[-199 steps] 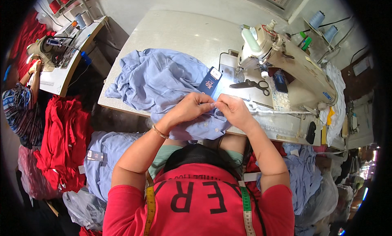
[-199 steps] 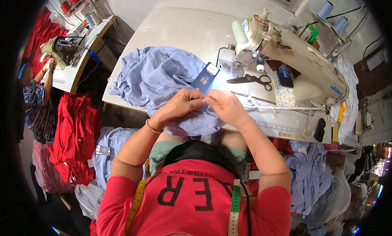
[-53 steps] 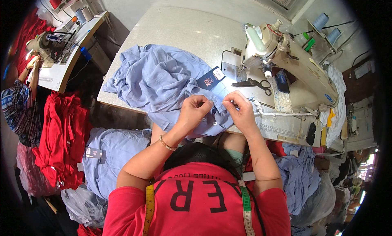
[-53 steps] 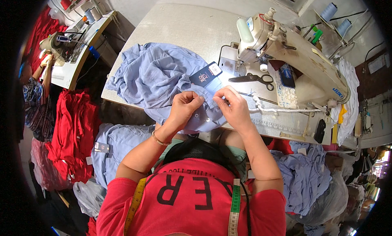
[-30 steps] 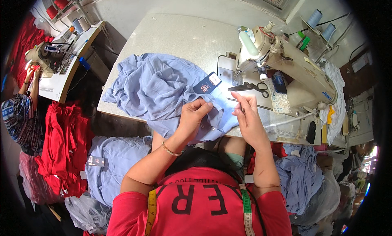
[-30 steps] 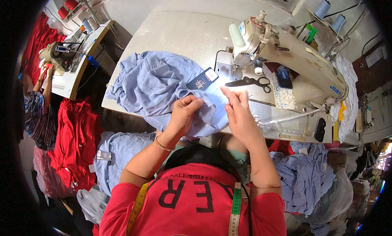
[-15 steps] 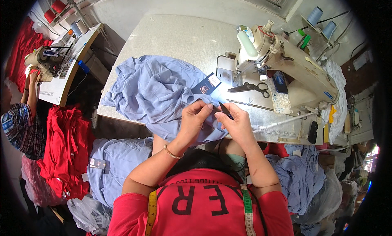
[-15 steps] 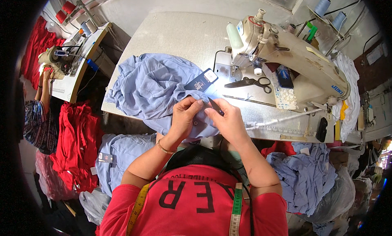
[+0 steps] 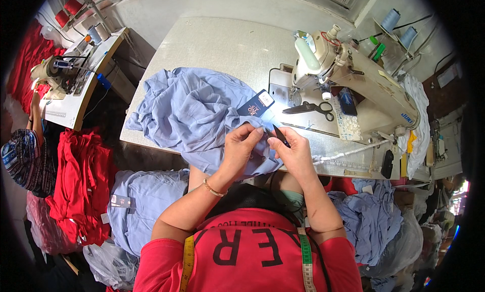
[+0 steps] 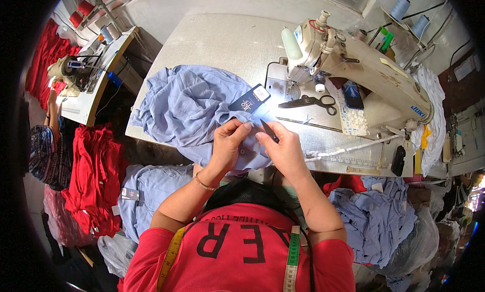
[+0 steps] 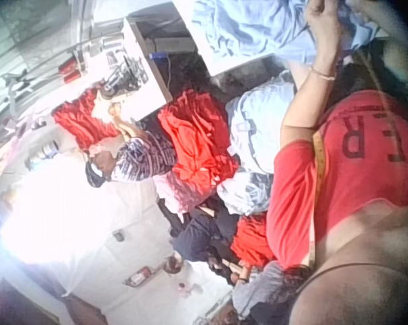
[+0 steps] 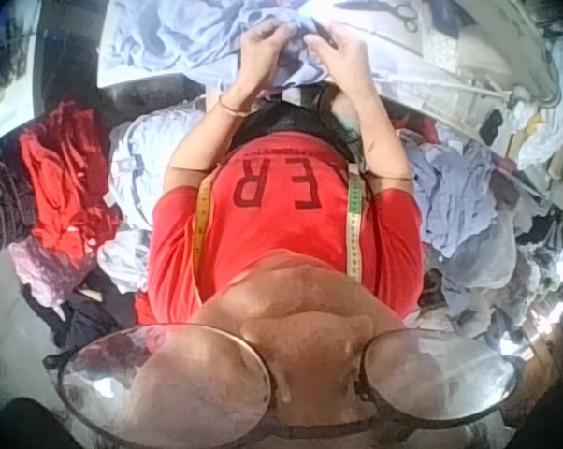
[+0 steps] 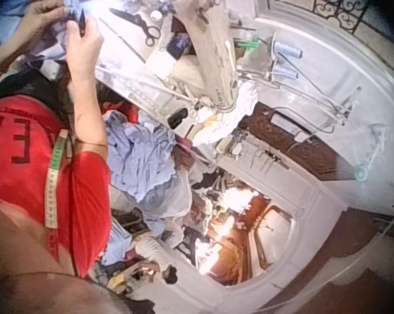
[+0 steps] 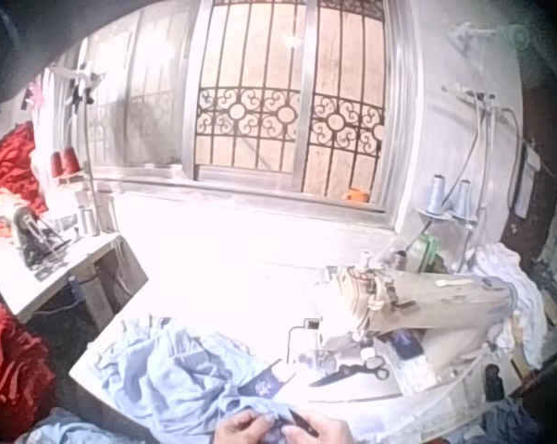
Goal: The person picks up a light-blue shirt from a pile, lays it flat on a table, fastens several buttons, and uses small shears to trim a loose thread near the collar.
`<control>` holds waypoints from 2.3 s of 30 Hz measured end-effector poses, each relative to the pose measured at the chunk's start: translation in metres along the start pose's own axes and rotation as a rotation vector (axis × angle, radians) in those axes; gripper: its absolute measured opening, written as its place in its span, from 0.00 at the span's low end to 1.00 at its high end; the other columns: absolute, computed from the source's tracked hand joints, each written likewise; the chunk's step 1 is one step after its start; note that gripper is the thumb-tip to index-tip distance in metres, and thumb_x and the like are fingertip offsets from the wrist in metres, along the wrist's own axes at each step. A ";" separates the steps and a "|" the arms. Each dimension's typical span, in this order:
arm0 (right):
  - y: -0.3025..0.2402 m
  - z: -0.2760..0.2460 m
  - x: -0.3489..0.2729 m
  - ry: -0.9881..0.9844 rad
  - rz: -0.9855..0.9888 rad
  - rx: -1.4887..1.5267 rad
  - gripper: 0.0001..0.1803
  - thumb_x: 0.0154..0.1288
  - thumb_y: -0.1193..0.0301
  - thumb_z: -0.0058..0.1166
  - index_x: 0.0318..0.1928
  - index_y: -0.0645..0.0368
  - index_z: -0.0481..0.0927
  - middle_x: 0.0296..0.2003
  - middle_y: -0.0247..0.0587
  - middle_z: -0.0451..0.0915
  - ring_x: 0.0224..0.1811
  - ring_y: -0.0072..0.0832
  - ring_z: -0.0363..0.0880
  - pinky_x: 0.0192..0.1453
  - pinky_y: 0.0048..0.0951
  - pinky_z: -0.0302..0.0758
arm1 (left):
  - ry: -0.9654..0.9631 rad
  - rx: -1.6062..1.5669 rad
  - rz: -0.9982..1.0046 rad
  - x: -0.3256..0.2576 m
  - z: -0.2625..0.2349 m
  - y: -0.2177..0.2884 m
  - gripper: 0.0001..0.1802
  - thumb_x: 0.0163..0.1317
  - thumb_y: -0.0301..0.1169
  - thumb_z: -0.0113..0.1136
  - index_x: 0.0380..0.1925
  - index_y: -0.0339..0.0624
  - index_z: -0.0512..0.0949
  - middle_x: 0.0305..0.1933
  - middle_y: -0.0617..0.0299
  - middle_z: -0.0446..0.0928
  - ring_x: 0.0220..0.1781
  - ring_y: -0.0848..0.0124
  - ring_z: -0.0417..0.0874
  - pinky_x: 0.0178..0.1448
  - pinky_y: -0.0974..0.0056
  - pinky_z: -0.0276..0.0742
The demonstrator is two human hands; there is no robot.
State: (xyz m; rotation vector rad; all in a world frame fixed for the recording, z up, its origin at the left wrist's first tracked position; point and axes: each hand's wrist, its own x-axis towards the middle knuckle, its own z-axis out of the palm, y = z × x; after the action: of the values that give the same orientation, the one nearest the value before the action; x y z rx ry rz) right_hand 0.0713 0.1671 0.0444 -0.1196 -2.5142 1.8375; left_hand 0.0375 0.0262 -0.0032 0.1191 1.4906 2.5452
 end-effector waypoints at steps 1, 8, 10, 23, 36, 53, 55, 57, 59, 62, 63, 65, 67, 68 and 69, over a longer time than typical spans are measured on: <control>0.001 0.001 0.000 0.005 0.000 0.004 0.11 0.60 0.72 0.57 0.40 0.66 0.77 0.25 0.34 0.78 0.21 0.15 0.71 0.25 0.21 0.70 | -0.002 0.012 -0.005 -0.001 0.000 0.001 0.07 0.62 0.27 0.58 0.28 0.36 0.80 0.26 0.71 0.76 0.29 0.84 0.70 0.32 0.76 0.65; 0.001 0.004 -0.001 0.036 -0.029 0.006 0.11 0.61 0.72 0.57 0.40 0.66 0.77 0.24 0.34 0.78 0.22 0.14 0.71 0.25 0.21 0.70 | -0.001 0.018 -0.005 -0.002 0.001 0.003 0.07 0.61 0.28 0.58 0.26 0.37 0.79 0.24 0.72 0.74 0.27 0.85 0.68 0.30 0.76 0.63; 0.001 0.004 -0.001 0.039 -0.047 -0.019 0.11 0.61 0.72 0.57 0.41 0.66 0.77 0.24 0.33 0.78 0.22 0.14 0.71 0.25 0.20 0.70 | 0.005 0.036 -0.007 -0.002 0.000 0.003 0.08 0.61 0.29 0.58 0.26 0.37 0.79 0.23 0.72 0.73 0.26 0.85 0.67 0.29 0.76 0.62; -0.003 0.001 -0.001 -0.024 0.020 0.024 0.09 0.61 0.74 0.57 0.40 0.66 0.77 0.26 0.33 0.77 0.23 0.14 0.70 0.25 0.17 0.67 | 0.015 0.056 0.001 -0.002 -0.001 0.000 0.08 0.61 0.30 0.58 0.25 0.37 0.79 0.22 0.74 0.71 0.25 0.85 0.65 0.28 0.75 0.59; -0.001 0.000 0.001 -0.047 0.051 0.058 0.09 0.61 0.75 0.57 0.40 0.67 0.76 0.26 0.34 0.77 0.22 0.14 0.69 0.25 0.16 0.67 | 0.029 0.073 -0.006 -0.002 0.000 0.001 0.08 0.61 0.29 0.58 0.25 0.38 0.79 0.21 0.75 0.69 0.23 0.86 0.63 0.25 0.75 0.57; 0.014 0.011 0.005 0.161 -0.421 -0.363 0.10 0.62 0.71 0.54 0.41 0.64 0.75 0.33 0.52 0.80 0.32 0.47 0.80 0.33 0.37 0.75 | -0.001 0.142 0.036 0.002 -0.004 -0.001 0.09 0.61 0.28 0.58 0.23 0.38 0.76 0.20 0.74 0.68 0.22 0.86 0.63 0.24 0.75 0.57; 0.014 0.010 0.007 0.165 -0.489 -0.449 0.10 0.62 0.71 0.53 0.42 0.63 0.74 0.33 0.52 0.79 0.32 0.49 0.79 0.33 0.38 0.76 | -0.008 0.144 0.019 0.003 -0.006 -0.003 0.10 0.61 0.29 0.58 0.22 0.38 0.76 0.19 0.75 0.68 0.21 0.86 0.62 0.23 0.75 0.56; 0.013 0.009 0.008 0.154 -0.536 -0.548 0.10 0.62 0.71 0.53 0.42 0.63 0.74 0.33 0.52 0.79 0.32 0.49 0.79 0.33 0.39 0.76 | -0.010 0.122 0.005 0.004 -0.007 -0.002 0.10 0.61 0.29 0.58 0.22 0.38 0.75 0.19 0.75 0.67 0.21 0.86 0.62 0.22 0.75 0.56; 0.012 0.009 0.009 0.129 -0.561 -0.658 0.10 0.63 0.71 0.53 0.42 0.63 0.73 0.33 0.52 0.79 0.31 0.49 0.79 0.33 0.40 0.75 | -0.015 0.099 -0.006 0.004 -0.007 -0.002 0.10 0.61 0.30 0.58 0.22 0.39 0.75 0.19 0.75 0.67 0.20 0.86 0.62 0.22 0.76 0.56; 0.020 0.009 0.014 0.160 -0.605 -0.632 0.10 0.63 0.72 0.52 0.42 0.63 0.73 0.36 0.51 0.79 0.30 0.47 0.79 0.33 0.40 0.75 | -0.035 0.070 -0.082 0.003 -0.007 0.004 0.08 0.60 0.27 0.58 0.22 0.40 0.75 0.20 0.73 0.68 0.20 0.85 0.63 0.24 0.76 0.59; 0.021 0.008 0.016 0.163 -0.575 -0.498 0.10 0.62 0.72 0.54 0.43 0.62 0.74 0.35 0.49 0.80 0.28 0.42 0.79 0.31 0.37 0.74 | -0.044 0.061 -0.117 0.003 -0.008 0.007 0.07 0.60 0.25 0.58 0.22 0.41 0.75 0.20 0.73 0.69 0.20 0.84 0.63 0.25 0.76 0.60; 0.021 0.005 0.020 0.169 -0.511 -0.230 0.12 0.60 0.72 0.57 0.43 0.62 0.74 0.35 0.44 0.80 0.25 0.33 0.78 0.29 0.31 0.73 | -0.056 -0.008 -0.151 0.003 -0.008 0.010 0.10 0.60 0.29 0.58 0.21 0.41 0.75 0.19 0.73 0.69 0.19 0.86 0.63 0.23 0.76 0.58; 0.009 0.003 0.019 0.064 -0.427 -0.159 0.15 0.57 0.72 0.60 0.44 0.61 0.74 0.33 0.37 0.79 0.25 0.22 0.72 0.29 0.24 0.69 | -0.068 -0.049 -0.167 0.004 -0.010 0.009 0.11 0.61 0.31 0.58 0.20 0.42 0.74 0.19 0.73 0.69 0.19 0.86 0.63 0.22 0.76 0.57; 0.004 0.002 0.019 0.012 -0.385 -0.123 0.16 0.56 0.73 0.61 0.44 0.61 0.74 0.33 0.33 0.79 0.25 0.17 0.70 0.29 0.20 0.67 | -0.076 -0.053 -0.168 0.005 -0.011 0.007 0.11 0.61 0.31 0.58 0.21 0.42 0.75 0.19 0.73 0.70 0.19 0.86 0.64 0.22 0.76 0.57; 0.007 0.003 0.018 -0.006 -0.207 -0.018 0.15 0.54 0.75 0.64 0.42 0.59 0.76 0.33 0.26 0.77 0.31 0.12 0.69 0.34 0.14 0.64 | -0.087 -0.056 -0.168 0.005 -0.012 0.006 0.11 0.61 0.31 0.58 0.21 0.42 0.75 0.19 0.72 0.70 0.19 0.86 0.64 0.22 0.76 0.58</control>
State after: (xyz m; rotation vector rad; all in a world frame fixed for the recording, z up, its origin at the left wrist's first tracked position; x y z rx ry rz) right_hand 0.0534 0.1682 0.0368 0.1416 -2.4411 1.7386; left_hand 0.0295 0.0141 -0.0037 0.0906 1.3368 2.4145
